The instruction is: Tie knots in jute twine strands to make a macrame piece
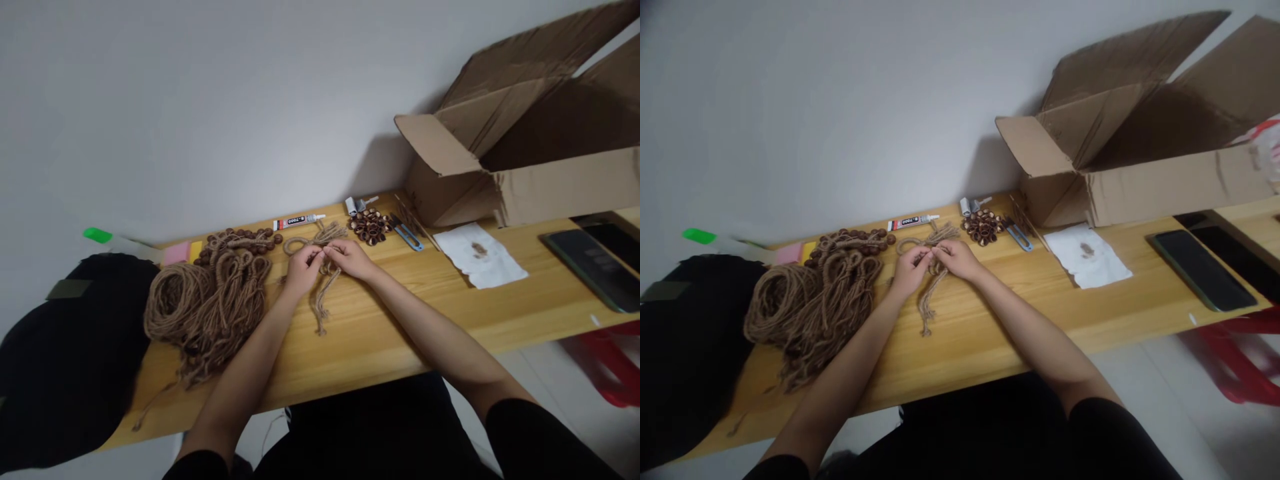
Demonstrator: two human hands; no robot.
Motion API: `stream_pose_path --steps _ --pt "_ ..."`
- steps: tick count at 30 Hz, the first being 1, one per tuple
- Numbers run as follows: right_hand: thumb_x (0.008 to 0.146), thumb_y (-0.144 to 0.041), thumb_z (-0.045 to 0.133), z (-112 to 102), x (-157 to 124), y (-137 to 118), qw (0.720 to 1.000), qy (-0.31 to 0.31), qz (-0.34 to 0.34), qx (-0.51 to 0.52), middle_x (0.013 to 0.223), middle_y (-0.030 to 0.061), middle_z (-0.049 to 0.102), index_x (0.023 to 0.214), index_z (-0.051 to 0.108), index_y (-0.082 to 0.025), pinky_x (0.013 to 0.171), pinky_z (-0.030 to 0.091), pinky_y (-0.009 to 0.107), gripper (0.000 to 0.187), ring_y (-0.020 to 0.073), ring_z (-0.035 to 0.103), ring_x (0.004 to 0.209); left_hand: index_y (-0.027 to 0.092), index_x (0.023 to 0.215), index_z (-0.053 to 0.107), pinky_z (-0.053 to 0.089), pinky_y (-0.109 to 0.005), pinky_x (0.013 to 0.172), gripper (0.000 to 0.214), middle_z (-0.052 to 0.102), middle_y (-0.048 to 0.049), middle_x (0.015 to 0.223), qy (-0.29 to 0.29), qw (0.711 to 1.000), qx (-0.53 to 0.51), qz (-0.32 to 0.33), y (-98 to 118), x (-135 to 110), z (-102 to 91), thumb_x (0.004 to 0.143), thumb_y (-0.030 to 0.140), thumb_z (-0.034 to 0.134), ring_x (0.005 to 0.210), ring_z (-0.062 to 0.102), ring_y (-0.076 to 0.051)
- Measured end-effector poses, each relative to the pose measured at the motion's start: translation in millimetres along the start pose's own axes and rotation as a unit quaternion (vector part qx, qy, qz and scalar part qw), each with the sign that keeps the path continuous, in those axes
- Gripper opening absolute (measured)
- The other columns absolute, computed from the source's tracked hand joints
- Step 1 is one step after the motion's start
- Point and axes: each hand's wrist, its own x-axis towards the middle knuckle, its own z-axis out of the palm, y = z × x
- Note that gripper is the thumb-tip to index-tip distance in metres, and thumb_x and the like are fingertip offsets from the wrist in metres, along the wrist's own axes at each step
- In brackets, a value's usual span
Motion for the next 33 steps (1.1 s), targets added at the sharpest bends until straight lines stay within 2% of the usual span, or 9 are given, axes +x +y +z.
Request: stream_pose_path --steps 13,24,33 --pt "0.082 -0.032 0.045 3.5 -0.7 8.9 1.000 0.004 0.008 0.026 0.057 -0.0010 0.051 0.062 0.052 -0.015 0.056 0.035 0.021 0.027 0.0101 0.046 0.057 0.015 0.071 0.060 0.042 -0.023 0.063 0.019 0.060 -0.0009 0.067 -0.003 1.000 0.013 -0.003 6.4 -1.4 1.1 0.081 0.027 0.047 0.065 0.053 -0.012" --pt "0.080 -0.046 0.047 6.8 -0.2 14.9 0.998 0.006 0.039 0.041 0.056 -0.0021 0.043 0.063 0.050 -0.015 0.053 0.033 0.022 0.036 0.0097 0.039 0.054 0.016 0.071 0.060 0.040 -0.025 0.064 0.024 0.061 -0.0028 0.070 -0.003 1.000 0.010 -0.014 3.3 -2.4 4.4 0.083 0.029 0.045 0.067 0.053 -0.014" --pt "0.081 -0.046 0.045 5.4 1.3 14.7 1.000 0.010 0.012 0.014 0.057 -0.0007 0.046 0.062 0.051 -0.015 0.056 0.035 0.024 0.037 0.0118 0.043 0.057 0.016 0.071 0.059 0.040 -0.024 0.064 0.021 0.061 -0.0025 0.069 -0.004 1.000 0.016 -0.010 3.7 -1.3 4.0 0.082 0.027 0.045 0.067 0.053 -0.014"
